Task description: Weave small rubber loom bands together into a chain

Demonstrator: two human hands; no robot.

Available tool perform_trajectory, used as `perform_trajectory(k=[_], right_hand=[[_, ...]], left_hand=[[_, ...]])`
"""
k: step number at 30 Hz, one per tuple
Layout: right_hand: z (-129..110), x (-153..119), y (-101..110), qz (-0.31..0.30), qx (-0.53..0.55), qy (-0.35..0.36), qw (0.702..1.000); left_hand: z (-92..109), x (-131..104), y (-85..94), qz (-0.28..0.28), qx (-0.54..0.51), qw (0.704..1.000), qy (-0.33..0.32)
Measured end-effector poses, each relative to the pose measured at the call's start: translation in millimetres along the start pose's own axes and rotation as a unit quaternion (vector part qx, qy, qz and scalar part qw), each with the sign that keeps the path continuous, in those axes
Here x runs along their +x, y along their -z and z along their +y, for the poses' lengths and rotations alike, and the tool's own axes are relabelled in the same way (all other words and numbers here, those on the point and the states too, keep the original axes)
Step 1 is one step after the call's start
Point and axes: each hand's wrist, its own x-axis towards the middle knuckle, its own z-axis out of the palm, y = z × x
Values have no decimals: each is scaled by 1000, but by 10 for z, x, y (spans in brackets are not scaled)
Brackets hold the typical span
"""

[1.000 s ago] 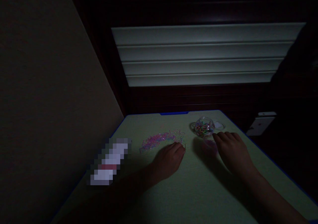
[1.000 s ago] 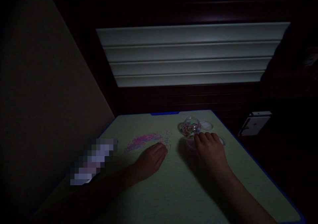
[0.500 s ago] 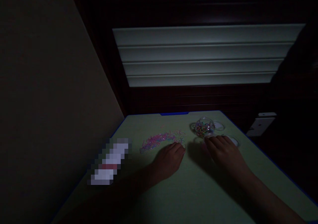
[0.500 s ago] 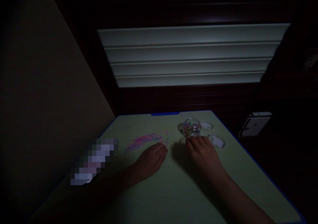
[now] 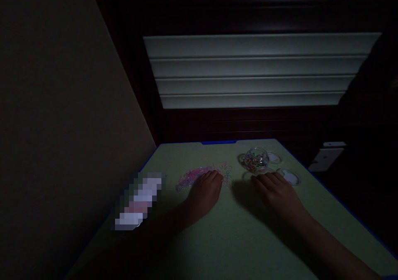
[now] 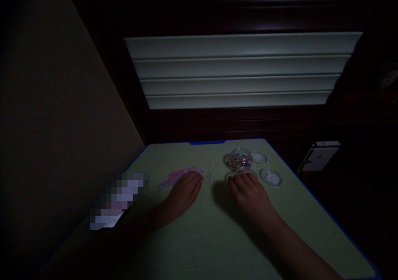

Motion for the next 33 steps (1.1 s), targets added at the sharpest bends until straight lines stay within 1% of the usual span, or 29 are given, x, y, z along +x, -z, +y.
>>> perform_trajectory(k=[3, 7, 12, 20, 33], right_hand=[[-19, -8, -1, -4, 5, 22, 1000], [-63, -8, -24, -8, 23, 53, 998], [-110, 0, -46, -4, 34, 75, 997], [-121, 10, -42, 8, 35, 79, 996], [-122, 13, -45, -11, 42, 76, 996]], left_hand=[[-67, 26, 17, 7, 25, 1000, 15], [-145, 46, 25, 1, 66, 997, 31], [-197, 42, -1, -4, 89, 995, 41], [-219, 39, -46, -30, 106, 993, 47], [-252, 38, -65, -33, 117, 992, 40]])
